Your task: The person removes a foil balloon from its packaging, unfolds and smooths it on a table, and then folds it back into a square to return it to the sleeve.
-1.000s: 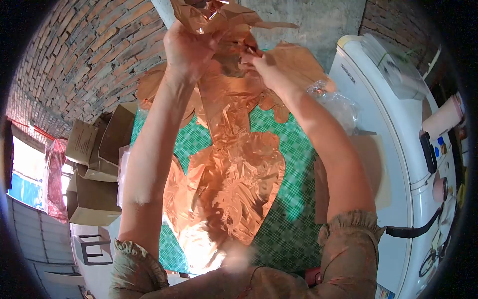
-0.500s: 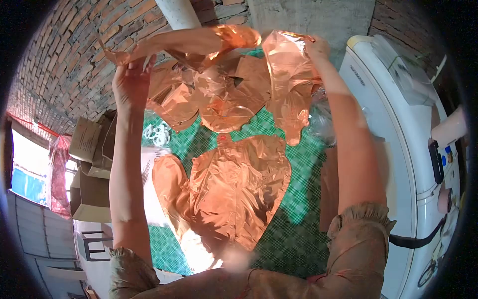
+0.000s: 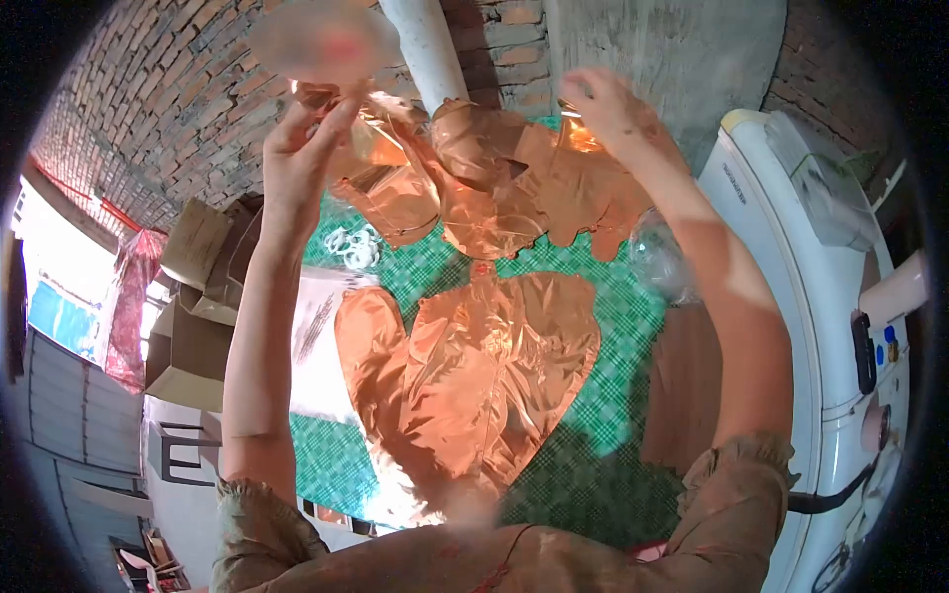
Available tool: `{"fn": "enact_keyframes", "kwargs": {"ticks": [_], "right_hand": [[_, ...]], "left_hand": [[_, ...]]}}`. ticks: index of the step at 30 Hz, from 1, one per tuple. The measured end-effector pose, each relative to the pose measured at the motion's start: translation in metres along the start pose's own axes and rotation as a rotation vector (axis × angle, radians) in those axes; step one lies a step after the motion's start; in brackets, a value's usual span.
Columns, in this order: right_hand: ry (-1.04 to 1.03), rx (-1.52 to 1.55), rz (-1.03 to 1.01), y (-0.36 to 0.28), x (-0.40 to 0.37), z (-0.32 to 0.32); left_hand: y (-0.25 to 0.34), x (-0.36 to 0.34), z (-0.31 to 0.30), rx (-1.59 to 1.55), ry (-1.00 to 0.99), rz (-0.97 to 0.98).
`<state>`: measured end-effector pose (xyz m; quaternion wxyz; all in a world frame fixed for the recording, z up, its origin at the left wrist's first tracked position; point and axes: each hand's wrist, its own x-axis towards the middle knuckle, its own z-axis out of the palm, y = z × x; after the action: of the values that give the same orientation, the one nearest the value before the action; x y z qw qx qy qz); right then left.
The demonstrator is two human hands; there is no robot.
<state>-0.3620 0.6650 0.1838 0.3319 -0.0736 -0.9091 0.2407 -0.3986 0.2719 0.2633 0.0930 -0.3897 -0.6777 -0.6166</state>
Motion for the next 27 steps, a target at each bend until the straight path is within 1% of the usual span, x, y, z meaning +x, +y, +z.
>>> {"fn": "enact_keyframes", "kwargs": {"ticks": [1, 2, 3, 4, 6, 7, 8, 10, 11, 14, 15, 18, 19, 20, 21, 22, 23, 24, 25, 26, 27], "right_hand": [[-0.113, 0.232, 0.004, -0.054, -0.018, -0.025], [-0.156, 0.367, -0.068, -0.088, -0.029, -0.037], [-0.203, 0.503, -0.14, -0.118, -0.04, -0.045], [-0.25, 0.64, -0.213, -0.145, -0.05, -0.053], [-0.109, 0.66, -0.49, -0.2, -0.074, -0.066], [-0.104, 0.679, -0.529, -0.218, -0.08, -0.072], [-0.099, 0.699, -0.568, -0.237, -0.087, -0.079], [-0.228, 0.758, -0.449, -0.263, -0.097, -0.089], [-0.23, 0.863, -0.398, -0.271, -0.098, -0.084], [-0.141, 0.661, -0.367, -0.299, -0.123, -0.101], [-0.188, 0.721, -0.428, -0.301, -0.127, -0.099], [-0.276, 0.894, -0.353, -0.319, -0.157, -0.101], [-0.423, 0.984, -0.316, -0.32, -0.161, -0.109], [-0.566, 1.062, -0.264, -0.321, -0.165, -0.116], [-0.652, 1.227, -0.286, -0.316, -0.165, -0.115], [-0.683, 1.303, -0.321, -0.315, -0.165, -0.114], [-0.718, 1.379, -0.355, -0.315, -0.165, -0.113], [-0.758, 1.455, -0.387, -0.314, -0.165, -0.111], [-0.782, 1.403, -0.302, -0.304, -0.163, -0.107], [-0.775, 1.355, -0.242, -0.294, -0.171, -0.088], [-0.77, 1.307, -0.181, -0.285, -0.178, -0.07]], "left_hand": [[0.012, 0.0, 0.0, 0.104, 0.017, 0.096], [0.025, -0.002, -0.001, 0.21, 0.036, 0.19], [0.042, -0.005, -0.003, 0.241, 0.021, 0.203], [0.056, -0.007, -0.008, 0.312, 0.016, 0.271], [0.081, -0.015, -0.017, 0.456, 0.005, 0.401], [0.095, -0.021, -0.02, 0.49, 0.002, 0.4], [0.107, -0.027, -0.022, 0.425, -0.041, 0.373], [0.128, -0.041, -0.027, 0.295, -0.129, 0.314], [0.135, -0.048, -0.028, 0.285, -0.116, 0.339], [0.155, -0.066, -0.049, 0.341, -0.189, 0.258], [0.17, -0.076, -0.051, 0.294, -0.185, 0.158], [0.179, -0.094, -0.068, 0.073, -0.227, 0.0], [0.173, -0.098, -0.073, 0.031, -0.183, 0.019], [0.173, -0.104, -0.077, 0.015, -0.191, 0.011], [0.179, -0.109, -0.079, -0.004, -0.2, -0.002], [0.181, -0.117, -0.078, -0.025, -0.208, -0.02], [0.18, -0.124, -0.07, -0.132, -0.133, -0.025], [0.177, -0.127, -0.076, -0.217, -0.196, -0.047], [0.173, -0.127, -0.084, -0.302, -0.261, -0.069], [0.171, -0.128, -0.088, -0.388, -0.33, -0.09], [0.183, -0.138, -0.082, -0.597, -0.387, -0.036]]}}
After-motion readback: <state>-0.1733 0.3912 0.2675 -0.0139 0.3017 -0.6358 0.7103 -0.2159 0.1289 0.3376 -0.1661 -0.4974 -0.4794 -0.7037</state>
